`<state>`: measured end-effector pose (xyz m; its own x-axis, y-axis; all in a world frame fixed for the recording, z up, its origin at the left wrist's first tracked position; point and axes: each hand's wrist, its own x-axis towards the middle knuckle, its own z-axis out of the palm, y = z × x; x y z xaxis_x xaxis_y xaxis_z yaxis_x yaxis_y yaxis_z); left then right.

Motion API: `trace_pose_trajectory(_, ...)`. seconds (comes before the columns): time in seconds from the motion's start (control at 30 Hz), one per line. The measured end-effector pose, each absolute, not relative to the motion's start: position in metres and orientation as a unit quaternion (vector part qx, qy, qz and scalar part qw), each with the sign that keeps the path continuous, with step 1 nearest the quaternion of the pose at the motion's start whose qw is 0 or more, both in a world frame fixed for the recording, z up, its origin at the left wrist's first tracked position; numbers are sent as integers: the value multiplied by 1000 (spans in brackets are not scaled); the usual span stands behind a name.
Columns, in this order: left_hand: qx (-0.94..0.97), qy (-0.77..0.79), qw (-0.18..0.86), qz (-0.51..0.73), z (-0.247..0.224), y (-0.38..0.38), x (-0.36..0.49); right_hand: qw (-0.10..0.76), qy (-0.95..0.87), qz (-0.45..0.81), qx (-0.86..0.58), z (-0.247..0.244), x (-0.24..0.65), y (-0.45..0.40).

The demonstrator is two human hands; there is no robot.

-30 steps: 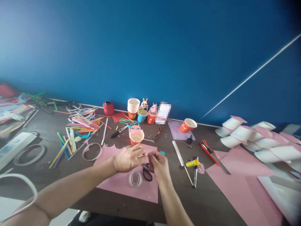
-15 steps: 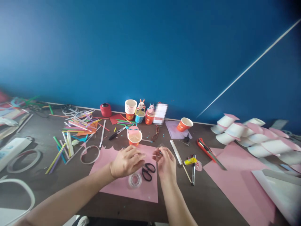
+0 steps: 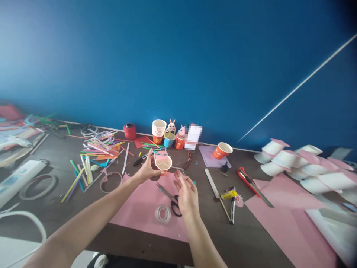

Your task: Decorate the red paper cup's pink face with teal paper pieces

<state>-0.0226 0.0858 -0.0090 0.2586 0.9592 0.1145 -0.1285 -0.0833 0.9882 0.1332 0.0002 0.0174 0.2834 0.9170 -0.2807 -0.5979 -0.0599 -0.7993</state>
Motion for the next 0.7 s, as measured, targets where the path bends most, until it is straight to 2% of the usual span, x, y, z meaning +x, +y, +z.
trace_pose_trajectory(0.13, 619, 393, 504, 458, -10, 92, -19, 661, -198, 559, -460, 12, 130, 9)
trace_pose_trajectory(0.33, 592, 373, 550, 457, -6, 91, -11, 666, -264, 524, -459, 14, 127, 13)
trace_pose_trajectory(0.57, 610, 401, 467, 499, -3, 79, 0, 670, -329, 471, -470, 30, 117, 15)
trace_pose_trajectory(0.7, 599, 399, 483, 499, 4, 74, 0, 648, -389, 452, -473, 39, 115, 13)
